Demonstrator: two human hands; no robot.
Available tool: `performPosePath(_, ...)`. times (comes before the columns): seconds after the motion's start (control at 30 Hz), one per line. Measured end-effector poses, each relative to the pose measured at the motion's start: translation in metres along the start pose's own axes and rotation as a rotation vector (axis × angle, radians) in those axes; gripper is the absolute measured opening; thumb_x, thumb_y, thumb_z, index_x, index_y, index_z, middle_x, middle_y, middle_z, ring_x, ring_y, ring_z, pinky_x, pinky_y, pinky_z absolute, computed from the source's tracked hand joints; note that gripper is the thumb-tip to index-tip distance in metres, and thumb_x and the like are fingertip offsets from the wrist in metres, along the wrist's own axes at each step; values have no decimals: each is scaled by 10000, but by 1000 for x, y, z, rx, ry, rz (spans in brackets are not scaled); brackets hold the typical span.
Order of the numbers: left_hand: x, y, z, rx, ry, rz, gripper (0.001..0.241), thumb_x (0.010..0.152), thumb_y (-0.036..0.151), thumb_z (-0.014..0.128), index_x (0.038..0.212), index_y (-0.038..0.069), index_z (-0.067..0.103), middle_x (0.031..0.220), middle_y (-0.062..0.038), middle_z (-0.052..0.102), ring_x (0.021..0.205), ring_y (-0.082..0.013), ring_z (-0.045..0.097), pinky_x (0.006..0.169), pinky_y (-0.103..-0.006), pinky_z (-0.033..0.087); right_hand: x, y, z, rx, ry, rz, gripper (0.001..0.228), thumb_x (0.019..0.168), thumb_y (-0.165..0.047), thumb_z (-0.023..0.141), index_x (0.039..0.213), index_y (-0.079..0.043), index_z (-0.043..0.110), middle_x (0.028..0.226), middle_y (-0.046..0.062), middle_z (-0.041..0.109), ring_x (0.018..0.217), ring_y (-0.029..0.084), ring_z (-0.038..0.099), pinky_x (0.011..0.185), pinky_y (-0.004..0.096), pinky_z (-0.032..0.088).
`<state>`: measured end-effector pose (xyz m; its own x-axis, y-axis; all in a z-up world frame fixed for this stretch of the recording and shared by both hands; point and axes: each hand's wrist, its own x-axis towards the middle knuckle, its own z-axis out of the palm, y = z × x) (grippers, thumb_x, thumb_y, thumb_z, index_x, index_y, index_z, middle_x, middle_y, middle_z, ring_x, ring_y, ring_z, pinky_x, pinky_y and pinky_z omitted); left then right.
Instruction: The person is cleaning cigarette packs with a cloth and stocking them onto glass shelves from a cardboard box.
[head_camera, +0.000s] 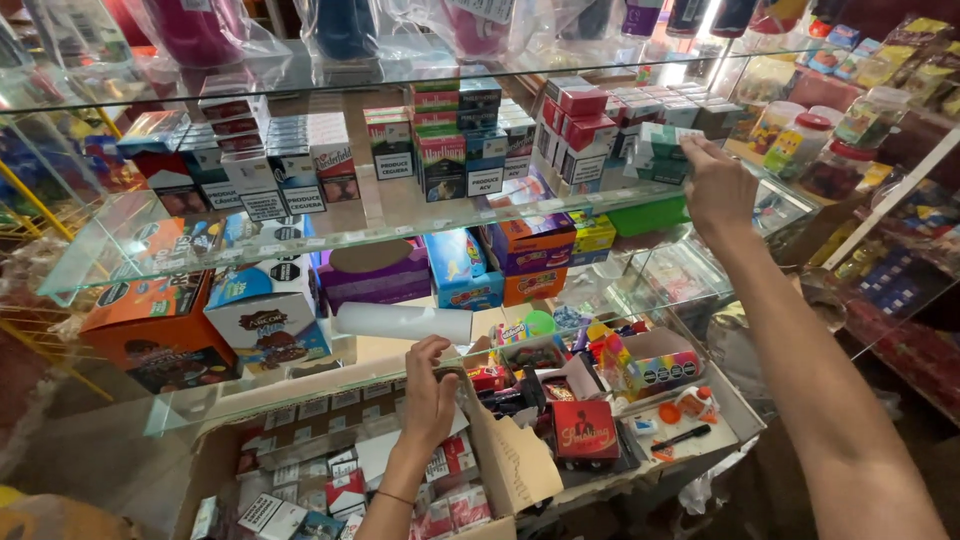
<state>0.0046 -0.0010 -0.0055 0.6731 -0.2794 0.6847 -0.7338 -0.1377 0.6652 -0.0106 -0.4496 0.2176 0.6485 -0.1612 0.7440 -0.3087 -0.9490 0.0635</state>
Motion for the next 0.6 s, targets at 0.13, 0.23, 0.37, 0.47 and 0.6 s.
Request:
performPosePath(0.13,3,1,0,0,12,10,679,1026,620,293,1312,44,512,1312,-136,530,1187,-255,527,972,-359,461,-7,-7,-9,53,93,-12,642,917,101,581,1540,-47,540,1470,157,610,794,380,720,546,471,575)
performPosePath(0.23,9,8,-11,61,-22,-4,286,1038,366,508,1213,144,553,1162,-49,535,1037,-249,579,916,-363,529,-23,-27,-27,216,284,-138,499,960,88,611,1455,25,602,1354,217,624,1193,439,621,972,546,517)
performPosePath(0.37,12,18,-51,59,-101,-99,88,994,217,643,1044,162,690,1006,-3,653,905,-218,674,758,-327,610,-79,-88,-62,426,430,-241,247,1050,25,678,1294,16,719,1197,183,693,1102,407,668,987,468,505)
performPosePath(0.47,7,37,-106,115,-249,-243,132,977,236,666,1041,131,714,972,-86,723,916,-325,707,779,-430,614,-141,-141,-62,572,388,-230,149,1036,-17,693,1156,-48,775,1098,135,754,1002,362,716,929,436,538)
performPosePath(0.6,-27,23,-177,454,-470,-534,212,926,205,678,1078,59,696,1018,-221,751,1011,-454,698,869,-553,565,-213,-223,-23,959,76,-189,242,954,-63,642,1077,-217,781,1068,-25,786,1001,213,743,890,327,563)
